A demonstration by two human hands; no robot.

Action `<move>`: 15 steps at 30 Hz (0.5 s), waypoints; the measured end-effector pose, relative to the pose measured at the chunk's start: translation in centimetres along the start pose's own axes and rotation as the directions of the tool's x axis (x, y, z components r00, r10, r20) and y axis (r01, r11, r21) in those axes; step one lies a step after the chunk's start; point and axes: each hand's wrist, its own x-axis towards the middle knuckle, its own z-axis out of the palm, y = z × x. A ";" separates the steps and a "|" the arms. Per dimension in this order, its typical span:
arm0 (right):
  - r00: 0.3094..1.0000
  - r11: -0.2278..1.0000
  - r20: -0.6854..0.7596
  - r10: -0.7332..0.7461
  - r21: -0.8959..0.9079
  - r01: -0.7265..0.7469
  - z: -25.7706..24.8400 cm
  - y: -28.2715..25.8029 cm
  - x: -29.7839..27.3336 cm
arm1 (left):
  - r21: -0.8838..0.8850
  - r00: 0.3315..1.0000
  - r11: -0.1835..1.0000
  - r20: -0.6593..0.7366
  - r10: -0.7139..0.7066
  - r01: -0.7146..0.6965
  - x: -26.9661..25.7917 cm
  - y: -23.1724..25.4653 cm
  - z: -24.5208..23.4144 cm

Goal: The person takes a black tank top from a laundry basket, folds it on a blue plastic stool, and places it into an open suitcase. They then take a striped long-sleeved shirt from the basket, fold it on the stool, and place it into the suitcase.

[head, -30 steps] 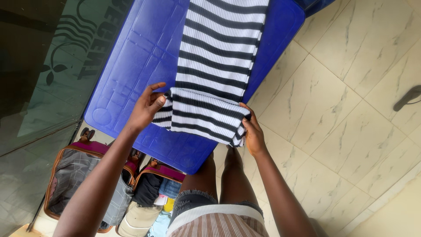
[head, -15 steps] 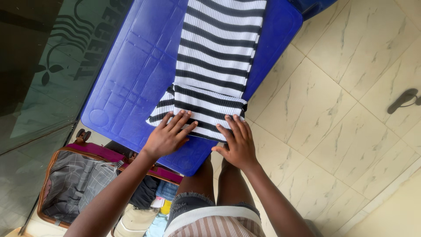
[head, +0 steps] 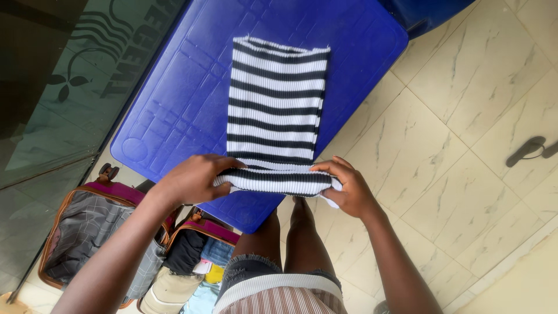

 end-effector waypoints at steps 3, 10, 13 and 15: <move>0.977 0.840 0.067 0.202 0.501 -0.208 -1.4 -0.3 2.4 | -0.138 0.966 0.958 0.100 -0.238 0.251 2.0 -1.2 -3.4; 0.922 0.861 -0.298 -0.246 -0.505 0.066 3.8 0.9 5.9 | 0.307 0.806 0.908 -0.590 -0.055 0.286 5.6 -2.3 3.9; 0.925 0.675 -0.101 -0.366 -0.713 0.190 7.7 0.4 4.5 | 0.223 0.704 0.972 -0.702 0.109 0.072 4.3 -0.5 9.9; 0.944 0.659 0.112 -0.311 -0.690 0.299 10.7 -0.5 4.2 | 0.074 0.634 0.993 -0.773 -0.001 0.092 3.0 0.8 13.6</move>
